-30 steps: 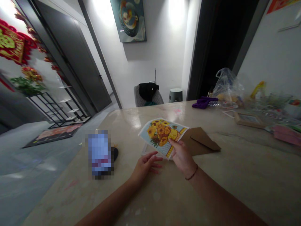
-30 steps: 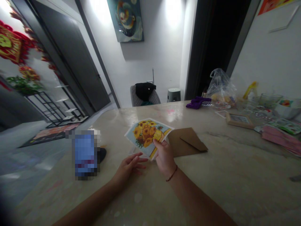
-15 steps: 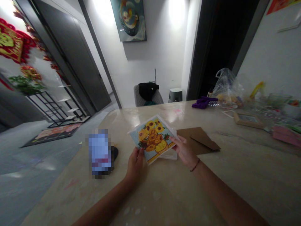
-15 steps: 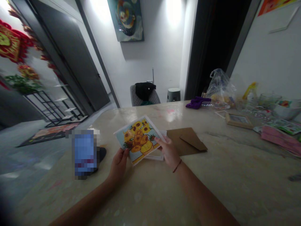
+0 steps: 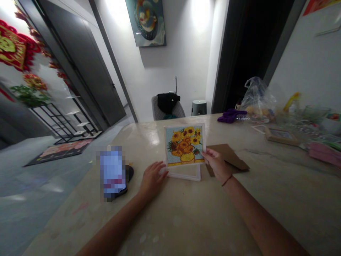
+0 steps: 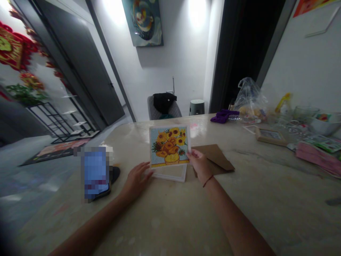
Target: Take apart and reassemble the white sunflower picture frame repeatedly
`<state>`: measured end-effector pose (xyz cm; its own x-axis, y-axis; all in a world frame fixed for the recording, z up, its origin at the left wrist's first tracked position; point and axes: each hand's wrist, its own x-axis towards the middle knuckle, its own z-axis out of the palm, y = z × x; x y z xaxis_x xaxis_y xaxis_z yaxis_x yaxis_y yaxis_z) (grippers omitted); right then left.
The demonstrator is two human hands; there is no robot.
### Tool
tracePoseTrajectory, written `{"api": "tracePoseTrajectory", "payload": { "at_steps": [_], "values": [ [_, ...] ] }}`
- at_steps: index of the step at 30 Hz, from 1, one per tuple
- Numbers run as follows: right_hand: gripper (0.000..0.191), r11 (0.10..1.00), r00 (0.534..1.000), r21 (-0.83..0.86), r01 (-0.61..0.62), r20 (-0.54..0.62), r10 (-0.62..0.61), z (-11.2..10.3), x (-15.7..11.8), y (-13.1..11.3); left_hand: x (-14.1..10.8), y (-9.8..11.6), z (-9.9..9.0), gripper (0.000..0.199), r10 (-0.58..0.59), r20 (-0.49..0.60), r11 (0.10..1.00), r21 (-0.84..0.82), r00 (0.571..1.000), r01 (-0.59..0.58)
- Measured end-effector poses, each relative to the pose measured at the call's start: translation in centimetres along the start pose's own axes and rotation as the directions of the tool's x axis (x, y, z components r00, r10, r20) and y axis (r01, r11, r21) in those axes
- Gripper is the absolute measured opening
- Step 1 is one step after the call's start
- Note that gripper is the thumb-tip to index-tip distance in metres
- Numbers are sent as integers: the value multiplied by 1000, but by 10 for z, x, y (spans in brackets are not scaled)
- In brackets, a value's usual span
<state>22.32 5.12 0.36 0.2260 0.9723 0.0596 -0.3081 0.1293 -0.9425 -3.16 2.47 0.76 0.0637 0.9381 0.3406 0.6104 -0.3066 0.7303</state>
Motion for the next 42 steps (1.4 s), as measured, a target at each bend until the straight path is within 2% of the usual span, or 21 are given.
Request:
{"api": "tracePoseTrajectory", "payload": {
  "at_steps": [4, 8, 11, 15, 18, 22, 25, 28, 31, 33, 39, 42],
  "values": [
    [29, 999, 999, 46, -24, -37, 25, 2, -2, -3, -3, -3, 0, 27, 13, 44, 973, 229, 999, -23],
    [33, 999, 998, 46, -28, -58, 30, 4, -3, -2, -8, 6, -3, 27, 65, 109, 861, 497, 992, -111],
    [34, 998, 998, 51, -27, -60, 30, 3, -2, 1, -14, 12, -1, 32, 95, 120, 794, 590, 988, -148],
    [34, 1000, 999, 7, -9, -32, 10, 2, -1, 4, -23, 15, 7, 35, 80, 144, 777, 611, 986, -152],
    [34, 993, 999, -116, 36, -34, -40, -1, 1, 7, -27, 15, 11, 35, 66, 152, 791, 594, 986, -144],
    [33, 958, 997, -277, 67, -27, -78, -3, 2, 11, -22, 14, 6, 45, 41, 85, 857, 510, 995, -79],
    [25, 907, 998, -417, 57, -5, -65, -1, -1, 12, -16, 12, 1, 47, -42, 107, 897, 443, 993, -10],
    [21, 798, 999, -600, 47, 11, -50, 6, -8, 11, -13, 11, 2, 57, -72, 171, 886, 463, 983, -16],
    [19, 636, 998, -770, 51, 12, -66, 15, -17, 10, -16, 11, 6, 68, 0, 210, 823, 555, 978, -119],
    [19, 519, 996, -852, 71, 28, -90, 20, -23, 9, -18, 11, 9, 64, 43, 230, 776, 606, 972, -177],
    [20, 165, 977, -968, 187, 165, -138, 28, -29, 8, -20, 9, 12, 59, 112, 197, 710, 670, 974, -217],
    [20, 57, 960, -967, 250, 240, -147, 30, -30, 9, -19, 8, 13, 60, 203, 193, 701, 656, 960, -280]
  ]
}}
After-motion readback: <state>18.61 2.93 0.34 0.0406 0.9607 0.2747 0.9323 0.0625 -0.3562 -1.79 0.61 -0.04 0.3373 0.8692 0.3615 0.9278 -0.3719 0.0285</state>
